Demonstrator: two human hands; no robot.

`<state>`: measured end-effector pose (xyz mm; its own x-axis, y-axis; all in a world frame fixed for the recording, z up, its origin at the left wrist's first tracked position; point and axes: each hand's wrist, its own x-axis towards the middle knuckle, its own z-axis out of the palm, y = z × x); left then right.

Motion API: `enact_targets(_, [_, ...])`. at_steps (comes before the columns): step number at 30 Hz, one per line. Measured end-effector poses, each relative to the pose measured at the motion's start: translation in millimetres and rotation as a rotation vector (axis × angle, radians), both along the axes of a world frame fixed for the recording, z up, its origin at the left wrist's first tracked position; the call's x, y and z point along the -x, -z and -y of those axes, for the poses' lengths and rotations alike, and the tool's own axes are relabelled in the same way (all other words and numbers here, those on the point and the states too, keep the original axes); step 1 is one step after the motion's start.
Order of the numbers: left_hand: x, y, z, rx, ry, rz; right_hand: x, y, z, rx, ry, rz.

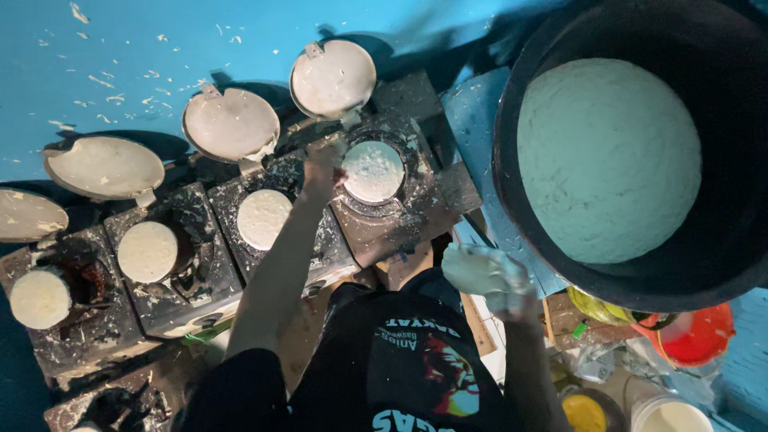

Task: The person scoops dough from a large basin and presses it by hand into round pans set on gas stoves, spreading it evenly across the hot surfaces. They lift and reposition the cooking cakes, then transfer finished ones into a lined basket beside the stoves.

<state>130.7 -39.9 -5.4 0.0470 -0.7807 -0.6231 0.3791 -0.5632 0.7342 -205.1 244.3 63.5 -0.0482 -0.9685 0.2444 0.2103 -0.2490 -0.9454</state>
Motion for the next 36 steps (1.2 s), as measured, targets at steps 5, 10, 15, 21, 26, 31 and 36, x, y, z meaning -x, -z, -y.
enact_targets(5, [2,-6,6,0.511,0.074,0.224,-3,-7,10,-0.218,-0.268,1.209])
enact_targets(10, [48,-14,13,1.251,0.832,1.029,-7,-31,15,-0.305,-0.138,0.348])
enact_targets(15, [96,-18,18,1.405,1.501,1.504,-9,-30,26,-0.529,-0.327,0.730])
enact_targets(21, [70,-35,25,1.142,1.780,1.580,29,-9,23,-0.694,-0.108,0.600])
enact_targets(26, [73,-28,5,1.341,1.714,1.459,58,-11,19,-0.683,-0.031,0.532])
enact_targets(31, [86,-35,-9,1.401,1.919,1.389,67,-27,37,-0.345,-0.090,-0.338])
enact_targets(36, [69,-65,1,1.369,2.013,1.622,73,-45,48,-0.453,-0.273,-0.183])
